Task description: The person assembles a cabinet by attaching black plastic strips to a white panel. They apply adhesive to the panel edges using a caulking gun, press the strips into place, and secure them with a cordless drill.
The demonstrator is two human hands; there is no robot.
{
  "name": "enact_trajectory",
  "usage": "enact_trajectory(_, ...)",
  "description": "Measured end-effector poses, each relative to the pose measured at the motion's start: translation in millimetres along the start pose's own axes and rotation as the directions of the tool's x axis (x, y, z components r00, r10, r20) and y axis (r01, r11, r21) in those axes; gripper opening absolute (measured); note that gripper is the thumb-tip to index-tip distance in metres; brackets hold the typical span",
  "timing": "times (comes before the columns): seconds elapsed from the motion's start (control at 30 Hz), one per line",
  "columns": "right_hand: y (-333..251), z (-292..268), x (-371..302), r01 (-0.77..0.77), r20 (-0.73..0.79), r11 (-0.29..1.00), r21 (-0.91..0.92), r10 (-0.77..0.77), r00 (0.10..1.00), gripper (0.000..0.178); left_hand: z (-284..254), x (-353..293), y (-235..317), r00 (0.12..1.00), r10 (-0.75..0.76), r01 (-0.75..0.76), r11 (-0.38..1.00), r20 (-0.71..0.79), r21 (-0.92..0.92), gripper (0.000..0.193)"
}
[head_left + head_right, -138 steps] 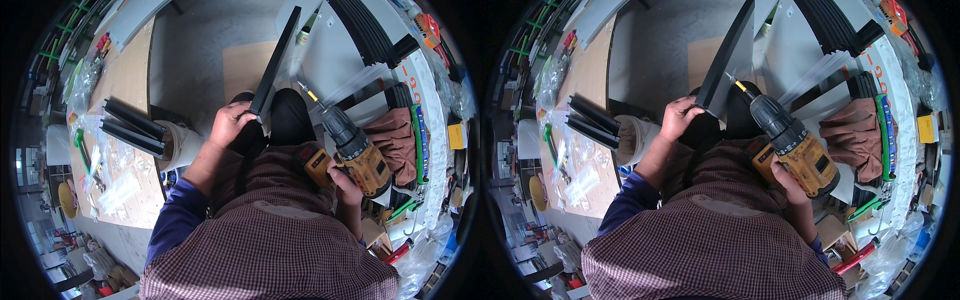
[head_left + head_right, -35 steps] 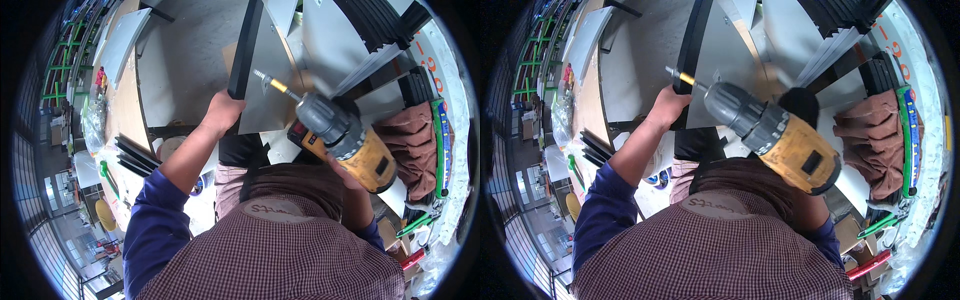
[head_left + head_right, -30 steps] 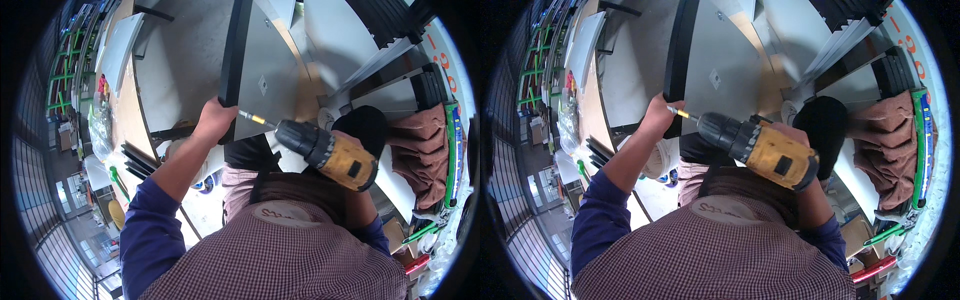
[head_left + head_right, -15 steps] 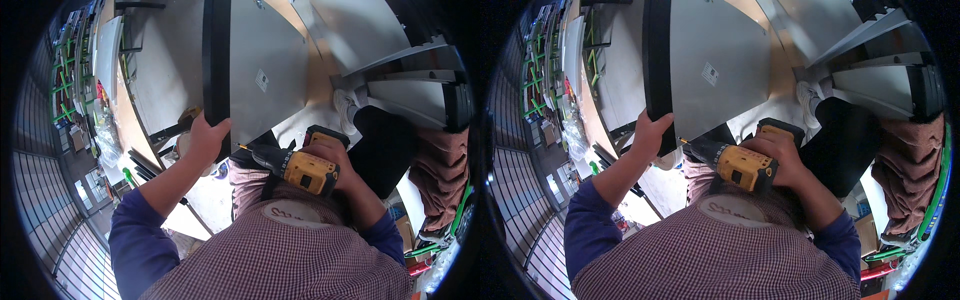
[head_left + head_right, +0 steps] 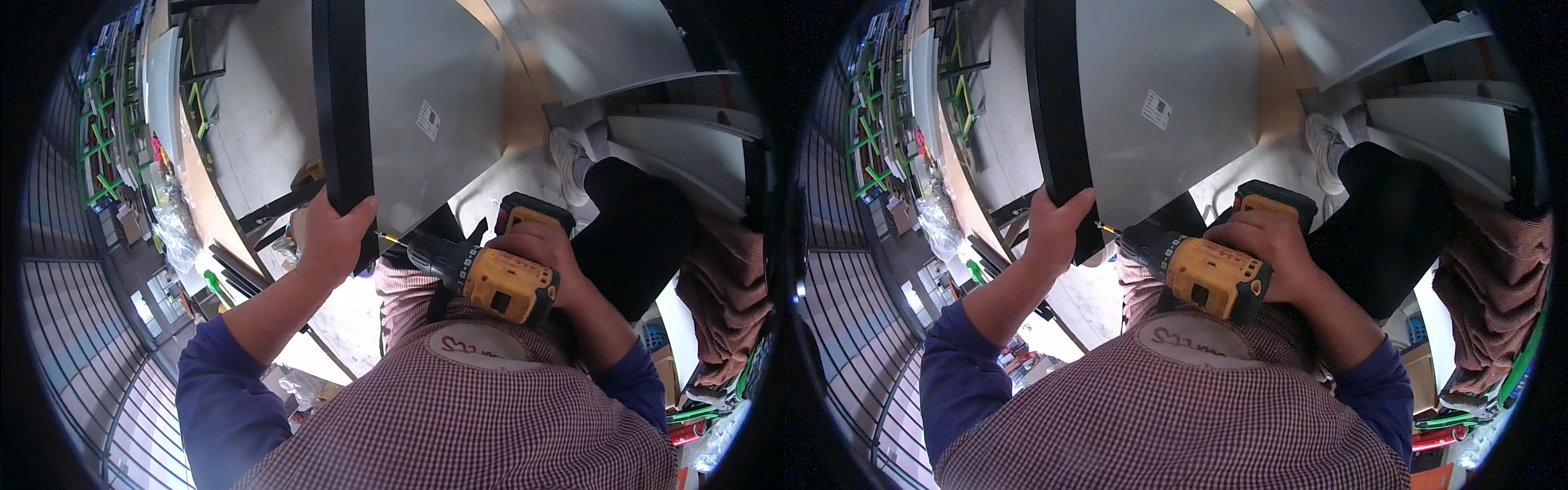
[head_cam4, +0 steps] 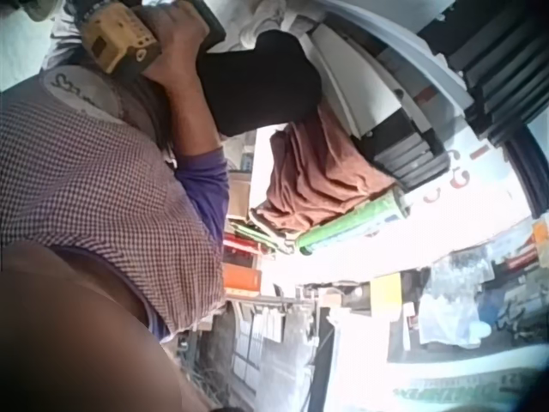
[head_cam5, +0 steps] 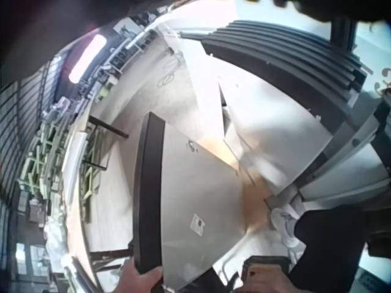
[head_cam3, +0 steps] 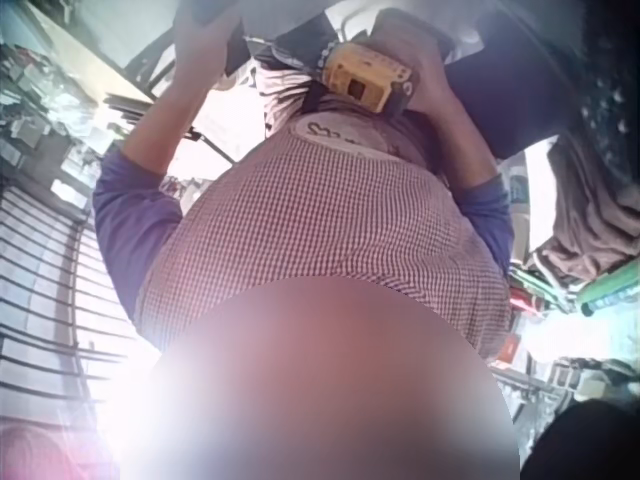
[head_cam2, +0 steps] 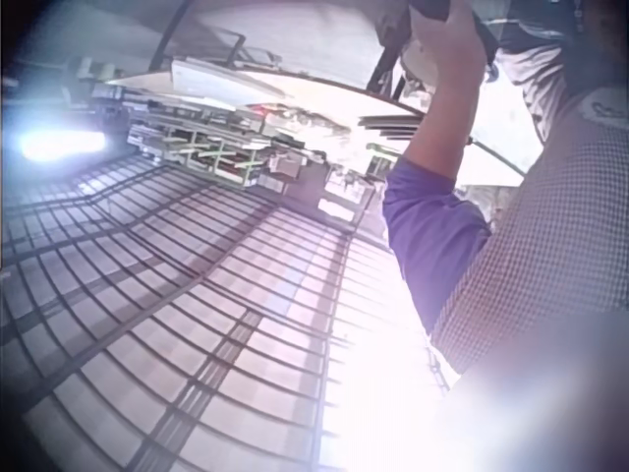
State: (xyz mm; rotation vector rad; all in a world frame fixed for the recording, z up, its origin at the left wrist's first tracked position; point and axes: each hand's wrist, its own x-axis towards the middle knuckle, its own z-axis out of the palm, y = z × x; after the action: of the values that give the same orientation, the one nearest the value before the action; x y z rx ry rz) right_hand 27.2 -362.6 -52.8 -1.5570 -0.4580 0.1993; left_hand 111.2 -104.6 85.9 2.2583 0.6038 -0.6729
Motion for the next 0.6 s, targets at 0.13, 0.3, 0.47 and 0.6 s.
enact_trajectory(0.13,2.3,-0.7,1.3,-0.022,0.020,0.999,0.025,0.022,1.000,0.044,2.6,-3.5,1.2,1.000,-0.015,0.014,0.999,-0.022,-0.046,0.047)
enact_trajectory(0.3,8.5,-6.1,-0.4,-0.113,0.095,0.985,0.132,0.101,0.990,0.041,1.7,-2.3,1.8,0.998,-0.045,0.051,0.992,0.053,-0.116,0.042)
enact_trajectory(0.47,13.8,-8.5,-2.4,-0.193,0.161,0.970,0.150,0.169,0.972,0.035,4.9,-3.8,4.8,0.996,-0.057,0.071,0.976,0.073,-0.204,0.025)
enact_trajectory(0.6,13.0,-11.2,-0.9,-0.078,0.135,0.997,0.008,0.076,0.988,0.030,8.9,-4.4,8.2,0.999,-0.038,0.042,0.976,0.024,-0.212,0.024)
